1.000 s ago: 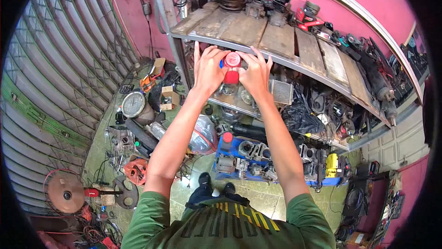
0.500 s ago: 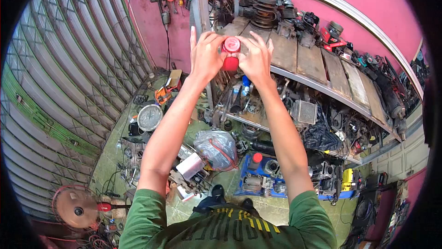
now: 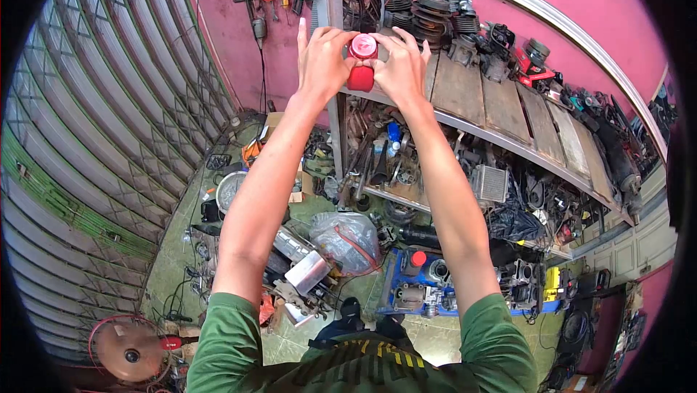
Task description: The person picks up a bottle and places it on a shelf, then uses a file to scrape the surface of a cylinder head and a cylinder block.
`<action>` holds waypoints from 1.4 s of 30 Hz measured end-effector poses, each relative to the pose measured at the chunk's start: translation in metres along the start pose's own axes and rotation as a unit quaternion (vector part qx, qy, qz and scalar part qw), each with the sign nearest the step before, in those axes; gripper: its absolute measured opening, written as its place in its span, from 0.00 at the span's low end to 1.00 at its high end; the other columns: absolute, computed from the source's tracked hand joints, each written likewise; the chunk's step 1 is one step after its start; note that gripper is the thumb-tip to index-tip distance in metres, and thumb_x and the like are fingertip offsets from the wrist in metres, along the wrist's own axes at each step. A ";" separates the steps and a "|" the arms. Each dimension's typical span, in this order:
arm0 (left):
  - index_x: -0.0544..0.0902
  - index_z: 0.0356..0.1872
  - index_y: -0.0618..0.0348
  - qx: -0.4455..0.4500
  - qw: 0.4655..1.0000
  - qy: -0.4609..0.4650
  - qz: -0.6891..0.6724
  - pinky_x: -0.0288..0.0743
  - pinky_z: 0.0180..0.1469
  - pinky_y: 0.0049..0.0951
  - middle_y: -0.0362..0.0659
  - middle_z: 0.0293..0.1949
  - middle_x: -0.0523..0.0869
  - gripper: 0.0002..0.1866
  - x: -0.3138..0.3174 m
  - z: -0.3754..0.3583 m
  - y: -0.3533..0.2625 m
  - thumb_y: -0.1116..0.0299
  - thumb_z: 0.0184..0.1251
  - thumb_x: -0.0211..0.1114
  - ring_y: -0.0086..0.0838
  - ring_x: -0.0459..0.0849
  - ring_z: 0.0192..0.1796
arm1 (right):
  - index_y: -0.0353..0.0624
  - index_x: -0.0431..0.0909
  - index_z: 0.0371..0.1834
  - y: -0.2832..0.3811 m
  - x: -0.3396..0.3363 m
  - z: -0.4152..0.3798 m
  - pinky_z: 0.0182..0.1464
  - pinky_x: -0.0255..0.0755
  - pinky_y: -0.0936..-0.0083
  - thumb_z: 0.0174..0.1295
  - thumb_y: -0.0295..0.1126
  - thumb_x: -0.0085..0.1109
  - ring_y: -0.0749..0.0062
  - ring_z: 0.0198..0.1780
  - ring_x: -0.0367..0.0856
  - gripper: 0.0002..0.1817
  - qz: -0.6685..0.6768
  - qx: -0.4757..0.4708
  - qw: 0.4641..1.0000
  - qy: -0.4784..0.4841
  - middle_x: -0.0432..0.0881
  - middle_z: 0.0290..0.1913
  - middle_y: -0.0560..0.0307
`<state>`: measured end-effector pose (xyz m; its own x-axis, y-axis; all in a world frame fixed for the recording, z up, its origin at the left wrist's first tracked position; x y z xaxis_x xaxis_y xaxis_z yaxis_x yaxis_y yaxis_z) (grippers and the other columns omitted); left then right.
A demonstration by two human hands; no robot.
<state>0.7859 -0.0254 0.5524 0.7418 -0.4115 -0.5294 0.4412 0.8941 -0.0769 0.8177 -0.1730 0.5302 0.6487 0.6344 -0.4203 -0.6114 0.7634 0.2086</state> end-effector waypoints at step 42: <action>0.88 0.59 0.41 0.030 0.998 0.020 0.057 0.49 0.82 0.55 0.39 0.51 0.91 0.28 0.028 0.059 0.072 0.60 0.52 0.81 0.35 0.83 0.62 | 0.54 0.87 0.59 -0.013 0.061 0.060 0.70 0.56 0.27 0.51 0.42 0.80 0.58 0.68 0.78 0.28 0.017 0.077 0.996 0.037 0.86 0.59 0.51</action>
<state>0.8683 0.0175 0.5821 0.7689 -0.2994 -0.5650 0.3853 0.9221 0.0356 0.8923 -0.1366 0.5547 0.5897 0.6542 -0.4735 -0.5521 0.7545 0.3548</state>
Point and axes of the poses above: each hand's wrist, its own z-axis towards the middle knuckle, its own x-axis out of the palm, y = z × x, the point moved 6 cm from there along z, towards the middle knuckle
